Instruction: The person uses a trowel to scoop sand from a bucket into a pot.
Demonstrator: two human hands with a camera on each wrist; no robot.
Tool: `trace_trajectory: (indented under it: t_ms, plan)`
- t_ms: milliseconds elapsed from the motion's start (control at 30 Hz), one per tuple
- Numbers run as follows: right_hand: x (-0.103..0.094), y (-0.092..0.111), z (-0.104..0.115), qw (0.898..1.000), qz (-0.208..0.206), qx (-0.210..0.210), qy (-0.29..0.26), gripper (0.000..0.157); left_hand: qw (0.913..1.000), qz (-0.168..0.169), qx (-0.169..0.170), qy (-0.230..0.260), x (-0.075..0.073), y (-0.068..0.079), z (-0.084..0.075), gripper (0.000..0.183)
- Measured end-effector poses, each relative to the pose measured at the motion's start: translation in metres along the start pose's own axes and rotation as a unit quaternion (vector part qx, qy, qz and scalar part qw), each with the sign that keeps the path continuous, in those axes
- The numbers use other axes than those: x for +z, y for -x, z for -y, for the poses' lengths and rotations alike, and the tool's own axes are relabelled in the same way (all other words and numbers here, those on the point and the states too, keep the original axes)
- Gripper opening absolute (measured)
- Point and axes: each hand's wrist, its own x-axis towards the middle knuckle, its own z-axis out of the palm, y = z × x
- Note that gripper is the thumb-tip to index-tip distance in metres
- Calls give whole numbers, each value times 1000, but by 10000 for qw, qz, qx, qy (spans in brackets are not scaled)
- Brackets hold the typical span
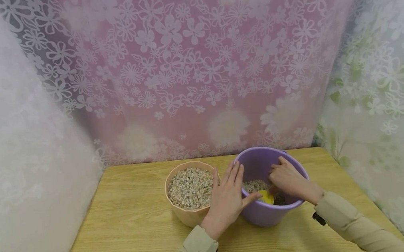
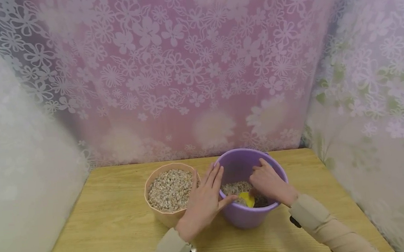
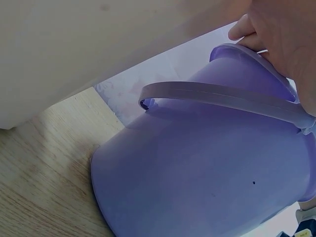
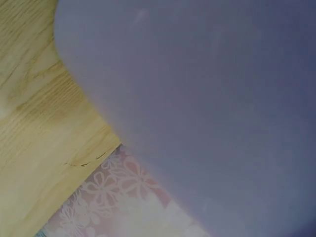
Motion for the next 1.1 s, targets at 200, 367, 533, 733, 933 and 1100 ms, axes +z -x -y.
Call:
trace_trajectory:
  t_ms: [200,367,533,733,933,1100]
  plan:
    - [-3,-1,0,9982,5,341,-487,32,9999,-115,41,57,1,1,1,94]
    - [-8,1,-3,9940,188,682,-837,28,9999,-81,71,130,1,0,0,94]
    - [-14,4,-5,9903,193,840,-1088,25,9999,36,22,109,1,0,1,94]
    - [-20,9,-6,9842,207,1141,-1339,21,9999,123,-26,9,0,0,2,94]
    - [-31,15,-7,9784,229,1374,-1528,17,9999,168,-36,-2,0,-1,2,95]
    - [-37,21,-8,9708,189,1676,-1704,16,9997,182,-83,137,1,-1,1,97]
